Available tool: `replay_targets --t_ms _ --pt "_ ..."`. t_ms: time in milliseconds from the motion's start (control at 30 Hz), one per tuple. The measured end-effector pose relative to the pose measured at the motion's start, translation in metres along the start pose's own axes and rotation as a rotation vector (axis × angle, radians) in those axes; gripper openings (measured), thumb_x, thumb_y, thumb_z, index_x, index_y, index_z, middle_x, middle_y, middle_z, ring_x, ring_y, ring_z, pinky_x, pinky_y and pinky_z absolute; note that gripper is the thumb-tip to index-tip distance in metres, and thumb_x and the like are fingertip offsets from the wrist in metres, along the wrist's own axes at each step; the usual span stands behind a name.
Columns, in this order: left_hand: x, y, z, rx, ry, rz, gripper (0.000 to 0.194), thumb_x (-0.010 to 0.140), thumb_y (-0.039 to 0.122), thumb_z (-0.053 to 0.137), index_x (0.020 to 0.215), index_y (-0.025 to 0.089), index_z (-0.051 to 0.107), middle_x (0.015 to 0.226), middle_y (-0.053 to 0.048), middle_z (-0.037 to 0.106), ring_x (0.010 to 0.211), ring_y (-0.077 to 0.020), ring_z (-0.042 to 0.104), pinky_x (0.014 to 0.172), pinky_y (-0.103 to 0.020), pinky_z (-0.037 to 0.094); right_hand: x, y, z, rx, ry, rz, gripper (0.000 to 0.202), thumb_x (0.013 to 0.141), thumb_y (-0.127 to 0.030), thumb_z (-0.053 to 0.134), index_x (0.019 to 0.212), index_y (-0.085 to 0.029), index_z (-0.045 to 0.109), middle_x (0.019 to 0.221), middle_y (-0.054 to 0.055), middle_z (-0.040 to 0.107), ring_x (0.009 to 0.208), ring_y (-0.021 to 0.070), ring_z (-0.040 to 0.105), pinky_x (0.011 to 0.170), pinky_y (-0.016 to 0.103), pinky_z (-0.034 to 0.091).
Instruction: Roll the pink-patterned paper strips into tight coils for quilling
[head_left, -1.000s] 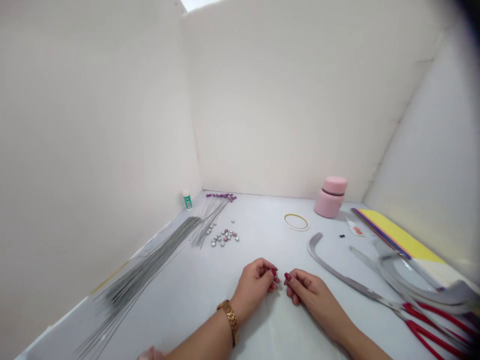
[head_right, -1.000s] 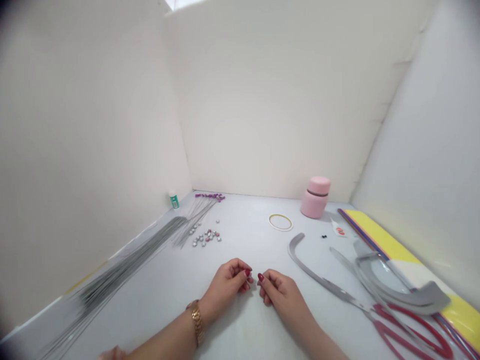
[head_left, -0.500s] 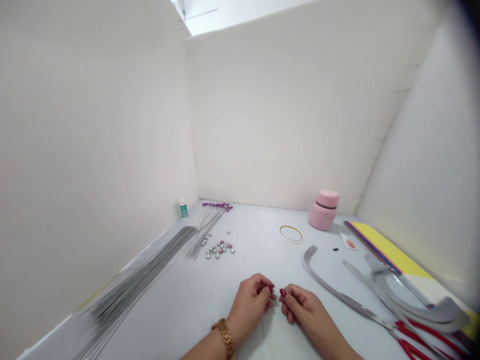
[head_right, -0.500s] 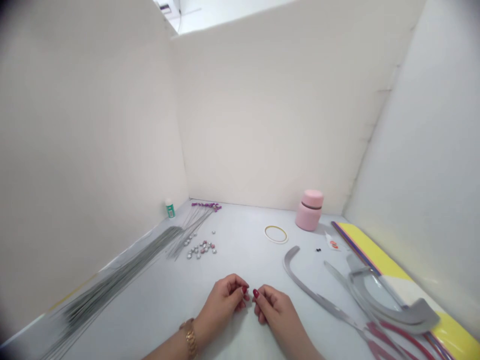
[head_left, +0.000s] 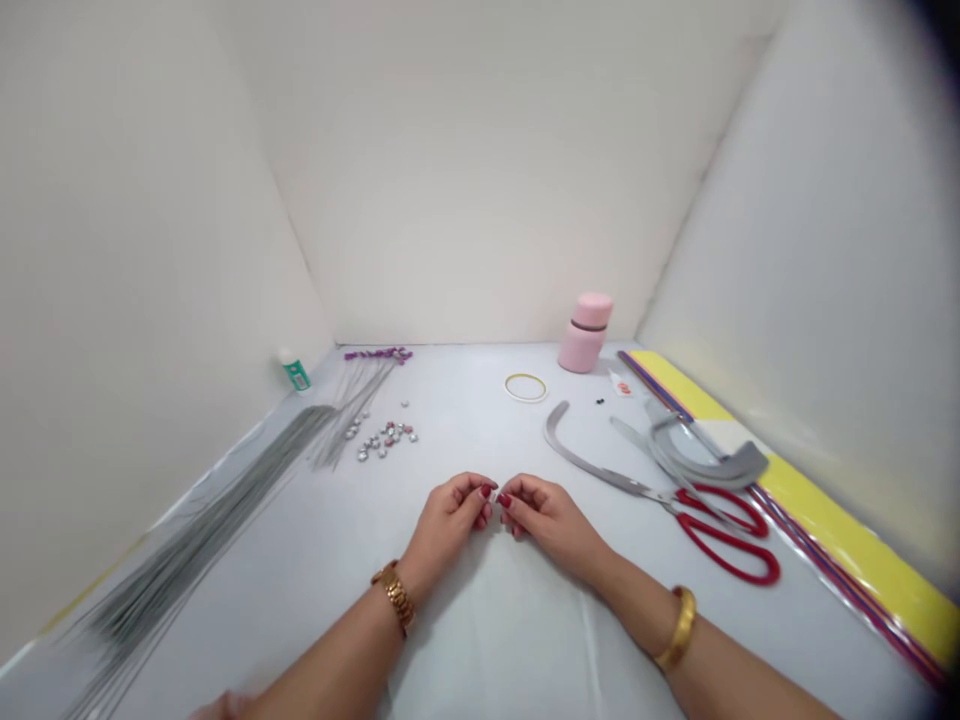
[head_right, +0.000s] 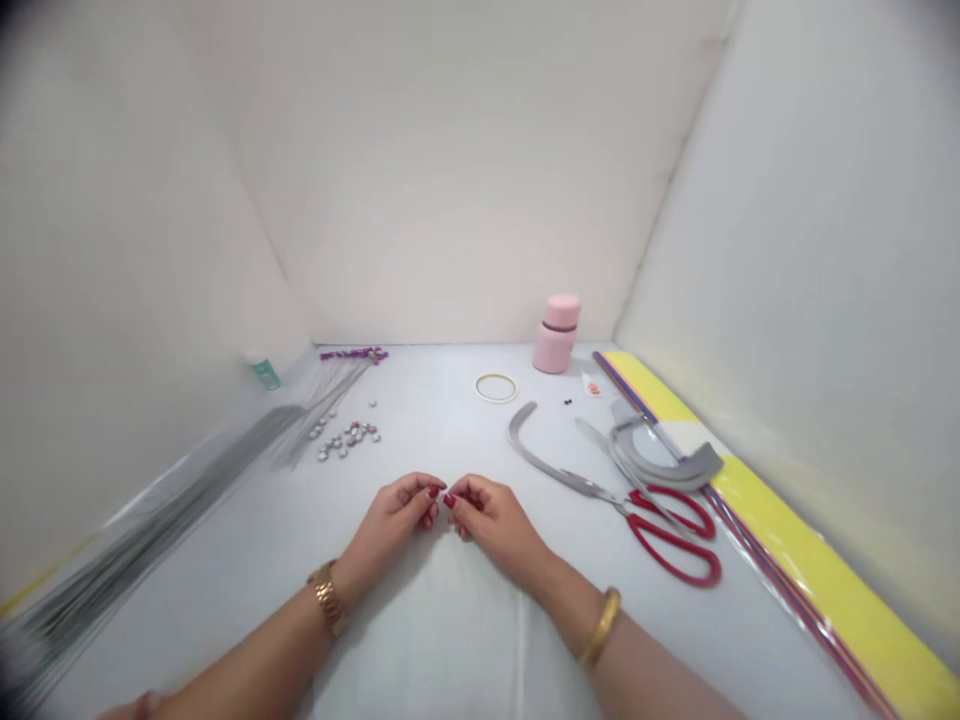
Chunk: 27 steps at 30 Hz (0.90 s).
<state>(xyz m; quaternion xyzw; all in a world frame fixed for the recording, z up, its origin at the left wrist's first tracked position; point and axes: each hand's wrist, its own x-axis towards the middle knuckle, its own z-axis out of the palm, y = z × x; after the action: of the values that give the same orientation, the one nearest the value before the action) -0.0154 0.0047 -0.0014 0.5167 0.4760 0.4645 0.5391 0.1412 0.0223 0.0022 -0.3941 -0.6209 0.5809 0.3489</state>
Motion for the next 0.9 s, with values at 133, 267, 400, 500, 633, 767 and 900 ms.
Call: replay_targets --t_ms 133,267,400,500,633,767,900 --pt "-0.004 0.005 0.004 -0.021 -0.034 0.001 0.016 0.079 0.025 0.048 0.079 0.015 0.061 0.057 0.002 0.054 0.054 -0.0097 0.047 0.055 -0.021 0.039 -0.001 0.002 0.001 0.08 -0.015 0.028 0.019 0.077 -0.034 0.057 0.07 -0.017 0.055 0.061 -0.003 0.056 0.05 0.0088 0.048 0.051 0.022 0.037" --pt "-0.007 0.009 0.009 -0.036 -0.03 0.015 0.018 0.08 0.025 0.048 0.082 0.013 0.062 0.058 0.001 0.055 0.054 -0.0099 0.048 0.054 -0.021 0.039 -0.002 0.0 0.004 0.167 -0.029 0.053 0.021 0.077 -0.035 0.057 0.068 -0.016 0.053 0.06 -0.002 0.058 0.047 0.0076 0.046 0.047 0.02 0.035" --pt "-0.01 0.009 0.011 -0.076 -0.045 0.03 0.022 0.081 0.028 0.049 0.087 0.013 0.063 0.06 0.0 0.058 0.057 -0.0114 0.051 0.057 -0.023 0.042 -0.003 0.0 0.005 0.247 -0.039 0.079 0.022 0.077 -0.034 0.057 0.067 -0.015 0.052 0.059 0.0 0.06 0.046 0.0071 0.046 0.045 0.019 0.033" --pt "-0.011 0.009 0.01 -0.099 -0.071 0.023 0.025 0.079 0.029 0.054 0.095 0.012 0.063 0.068 -0.004 0.063 0.062 -0.0133 0.055 0.061 -0.025 0.043 -0.003 0.002 0.004 0.29 -0.034 0.093 0.022 0.077 -0.034 0.057 0.068 -0.015 0.051 0.056 -0.001 0.058 0.044 0.0066 0.045 0.045 0.019 0.032" --pt "-0.011 0.009 0.01 -0.117 -0.075 0.04 0.02 0.078 0.026 0.057 0.089 0.012 0.065 0.068 -0.004 0.065 0.064 -0.0144 0.057 0.064 -0.026 0.044 -0.003 0.003 0.004 0.311 -0.045 0.104 0.023 0.077 -0.035 0.058 0.068 -0.015 0.051 0.056 -0.002 0.056 0.044 0.0065 0.046 0.045 0.019 0.033" --pt "-0.01 0.012 0.011 -0.18 -0.116 0.01 0.017 0.079 0.025 0.055 0.08 0.011 0.066 0.063 -0.004 0.063 0.06 -0.0144 0.056 0.062 -0.027 0.043 -0.005 0.001 0.005 0.309 -0.05 0.094 0.024 0.08 -0.038 0.054 0.072 -0.015 0.051 0.057 -0.002 0.056 0.045 0.0067 0.048 0.045 0.019 0.032" --pt "-0.009 0.014 0.011 -0.218 -0.16 -0.027 0.017 0.077 0.024 0.057 0.069 0.01 0.064 0.061 -0.004 0.062 0.06 -0.0156 0.056 0.063 -0.029 0.043 -0.005 0.0 0.004 0.301 -0.069 0.094 0.024 0.078 -0.038 0.056 0.072 -0.015 0.051 0.056 -0.003 0.056 0.044 0.0066 0.047 0.044 0.019 0.032"
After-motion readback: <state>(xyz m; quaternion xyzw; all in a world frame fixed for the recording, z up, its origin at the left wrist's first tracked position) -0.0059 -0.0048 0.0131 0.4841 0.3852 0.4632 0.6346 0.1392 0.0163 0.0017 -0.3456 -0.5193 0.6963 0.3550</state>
